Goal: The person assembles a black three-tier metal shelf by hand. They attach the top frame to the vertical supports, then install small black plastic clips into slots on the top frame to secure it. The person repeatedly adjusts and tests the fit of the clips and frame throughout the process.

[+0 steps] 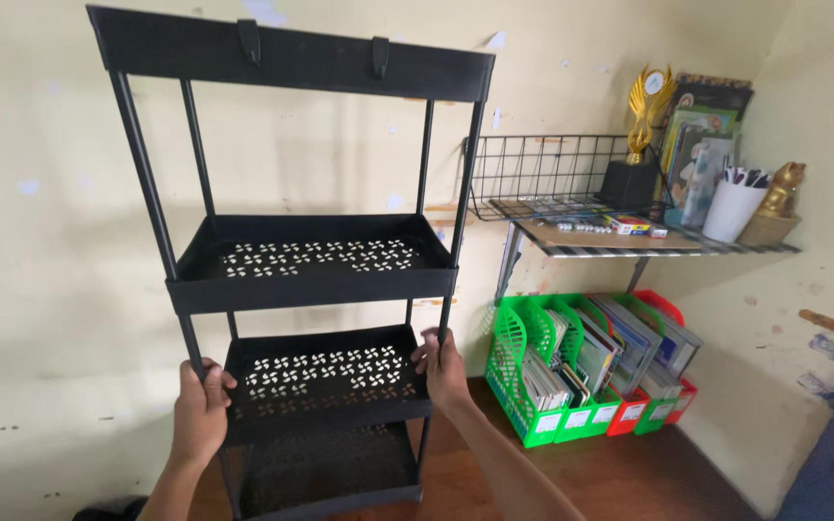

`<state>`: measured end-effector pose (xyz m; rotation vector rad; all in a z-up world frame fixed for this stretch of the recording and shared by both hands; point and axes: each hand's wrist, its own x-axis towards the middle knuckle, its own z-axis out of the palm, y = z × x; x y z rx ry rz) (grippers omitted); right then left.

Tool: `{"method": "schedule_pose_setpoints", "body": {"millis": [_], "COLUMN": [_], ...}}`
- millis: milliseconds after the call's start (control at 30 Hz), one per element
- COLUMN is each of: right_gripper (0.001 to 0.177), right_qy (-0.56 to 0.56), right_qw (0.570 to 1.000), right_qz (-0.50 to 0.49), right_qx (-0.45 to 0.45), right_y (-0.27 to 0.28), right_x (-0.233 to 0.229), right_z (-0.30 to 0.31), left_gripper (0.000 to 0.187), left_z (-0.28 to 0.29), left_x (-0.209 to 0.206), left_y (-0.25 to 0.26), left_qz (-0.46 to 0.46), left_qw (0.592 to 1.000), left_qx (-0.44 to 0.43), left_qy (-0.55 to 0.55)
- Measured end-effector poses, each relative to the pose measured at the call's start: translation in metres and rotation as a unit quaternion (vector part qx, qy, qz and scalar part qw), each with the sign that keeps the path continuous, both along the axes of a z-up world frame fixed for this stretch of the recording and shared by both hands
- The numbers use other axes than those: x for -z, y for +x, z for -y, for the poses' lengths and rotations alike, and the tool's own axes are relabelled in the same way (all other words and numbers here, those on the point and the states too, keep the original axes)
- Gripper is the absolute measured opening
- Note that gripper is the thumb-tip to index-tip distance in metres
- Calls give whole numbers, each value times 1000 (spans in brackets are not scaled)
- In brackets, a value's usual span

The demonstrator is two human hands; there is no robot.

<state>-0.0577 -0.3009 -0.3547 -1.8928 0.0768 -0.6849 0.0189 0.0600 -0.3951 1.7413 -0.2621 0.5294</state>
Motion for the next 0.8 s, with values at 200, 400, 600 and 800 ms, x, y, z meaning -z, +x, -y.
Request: {"method": "schedule_pose_setpoints", "body": {"millis": [200,400,600,800], "right_gripper": [18,17,18,17], "right_qy": [-19,-37,-51,-66], "right_qw": [998,998,997,996], "right_qz": [56,57,57,49], "right_qx": [-2,-10,5,23], "right_y": [3,7,2,-1], "right_x": [77,79,81,85], "right_z": [8,15,10,15], "left_gripper": [16,11,8,7], "left_z": [-6,-8,-3,-1], "left_x": [59,51,46,46], "left_y": [0,-4,-14,-16], "left_qz": [35,25,26,38], "left_qw": [999,999,999,999], "left_qx": [-8,19,7,6], "left_qy": [27,33,18,25]}}
